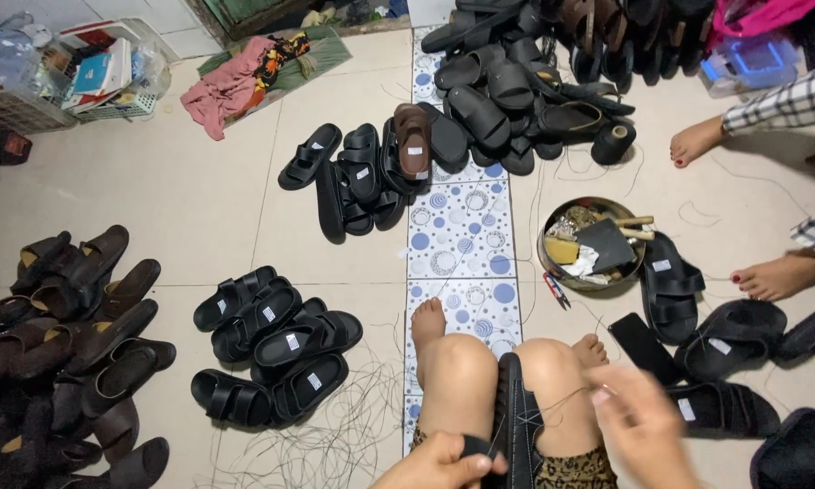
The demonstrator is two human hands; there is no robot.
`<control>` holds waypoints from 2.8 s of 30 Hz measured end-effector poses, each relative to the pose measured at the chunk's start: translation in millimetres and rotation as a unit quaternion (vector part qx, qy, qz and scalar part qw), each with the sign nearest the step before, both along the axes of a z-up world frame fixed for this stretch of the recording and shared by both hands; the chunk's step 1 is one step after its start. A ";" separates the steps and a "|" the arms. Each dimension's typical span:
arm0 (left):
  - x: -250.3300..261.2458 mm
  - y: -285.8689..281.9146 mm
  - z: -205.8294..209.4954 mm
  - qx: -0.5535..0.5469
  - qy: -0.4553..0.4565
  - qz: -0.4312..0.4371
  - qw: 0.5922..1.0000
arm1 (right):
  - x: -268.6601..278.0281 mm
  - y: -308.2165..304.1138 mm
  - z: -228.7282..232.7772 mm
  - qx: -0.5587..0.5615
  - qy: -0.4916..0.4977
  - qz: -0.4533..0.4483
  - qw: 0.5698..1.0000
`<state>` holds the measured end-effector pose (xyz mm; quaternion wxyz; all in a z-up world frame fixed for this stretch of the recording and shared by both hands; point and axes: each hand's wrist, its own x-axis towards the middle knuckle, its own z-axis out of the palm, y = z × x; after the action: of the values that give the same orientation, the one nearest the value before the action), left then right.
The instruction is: Hand-stitching the sole of a black sandal using a needle and thread while sitting on the floor.
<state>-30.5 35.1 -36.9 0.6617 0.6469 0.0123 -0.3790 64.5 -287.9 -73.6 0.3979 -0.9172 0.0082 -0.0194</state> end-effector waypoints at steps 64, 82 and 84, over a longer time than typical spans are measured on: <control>64.0 -15.7 33.9 0.182 -0.355 -0.022 0.917 | 28.4 85.8 123.7 -0.171 0.064 0.439 0.880; 57.6 -49.0 65.5 0.240 -0.213 0.020 0.947 | 10.4 43.7 112.1 -0.141 -0.029 0.414 0.899; 54.7 -46.2 70.5 0.230 -0.232 -0.014 0.945 | 21.0 24.4 122.9 -0.171 -0.023 0.424 0.889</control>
<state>24.3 -11.1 33.6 0.4744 0.8513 -0.0638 -0.2149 85.5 -263.5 49.4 0.2050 -0.8867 -0.3938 0.1292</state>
